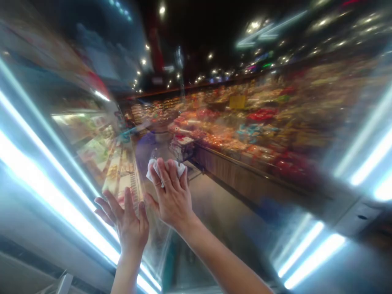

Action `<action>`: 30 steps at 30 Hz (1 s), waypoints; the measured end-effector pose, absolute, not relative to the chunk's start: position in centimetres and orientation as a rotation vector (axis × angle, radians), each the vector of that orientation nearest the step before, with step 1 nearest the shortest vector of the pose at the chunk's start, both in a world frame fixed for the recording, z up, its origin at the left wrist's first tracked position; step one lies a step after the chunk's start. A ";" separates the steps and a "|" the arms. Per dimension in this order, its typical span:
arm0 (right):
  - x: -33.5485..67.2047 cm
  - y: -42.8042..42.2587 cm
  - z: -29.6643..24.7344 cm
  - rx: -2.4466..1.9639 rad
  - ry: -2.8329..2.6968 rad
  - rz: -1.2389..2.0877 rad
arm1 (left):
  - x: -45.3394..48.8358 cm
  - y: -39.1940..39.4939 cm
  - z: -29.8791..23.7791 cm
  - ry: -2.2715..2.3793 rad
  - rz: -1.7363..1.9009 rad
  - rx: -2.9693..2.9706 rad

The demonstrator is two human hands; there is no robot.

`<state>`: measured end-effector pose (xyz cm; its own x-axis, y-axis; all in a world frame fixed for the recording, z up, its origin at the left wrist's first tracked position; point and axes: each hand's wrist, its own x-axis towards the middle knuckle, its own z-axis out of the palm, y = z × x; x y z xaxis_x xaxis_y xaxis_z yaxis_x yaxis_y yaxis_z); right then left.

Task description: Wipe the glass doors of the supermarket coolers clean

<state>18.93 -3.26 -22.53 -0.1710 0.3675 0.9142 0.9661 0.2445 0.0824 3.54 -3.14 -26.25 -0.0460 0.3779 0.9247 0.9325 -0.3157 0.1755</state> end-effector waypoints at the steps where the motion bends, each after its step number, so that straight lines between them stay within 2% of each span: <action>1: 18.8 -3.4 -22.8 -1.238 -1.693 -0.930 | 3.5 -3.1 -26.4 -1.390 -1.366 -1.705; 6: 19.3 -4.9 -26.3 -1.239 -1.752 -0.971 | 3.8 -3.3 -27.2 -1.423 -1.447 -1.689; 12: 23.0 -4.3 -23.1 -1.354 -1.626 -0.969 | 6.4 -3.5 -27.1 -1.415 -1.471 -1.737; 16: 26.2 -4.5 -26.7 -1.301 -1.614 -1.028 | 9.2 -3.6 -27.3 -1.374 -1.454 -1.756; 19: 29.7 -4.5 -28.5 -1.308 -1.574 -1.066 | 11.7 -3.6 -27.2 -1.341 -1.457 -1.762; 25: 37.7 -4.8 -24.1 -1.445 -1.523 -0.982 | 18.9 -4.3 -25.7 -1.258 -1.450 -1.804; 30: 43.1 -6.6 -27.4 -1.412 -1.509 -1.065 | 25.9 -5.1 -24.9 -1.201 -1.441 -1.854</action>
<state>43.09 -6.64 -27.42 -0.0635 0.3300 0.9419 0.9980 0.0253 0.0584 25.88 -5.11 -24.89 0.0511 0.3362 0.9404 0.8642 -0.4868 0.1270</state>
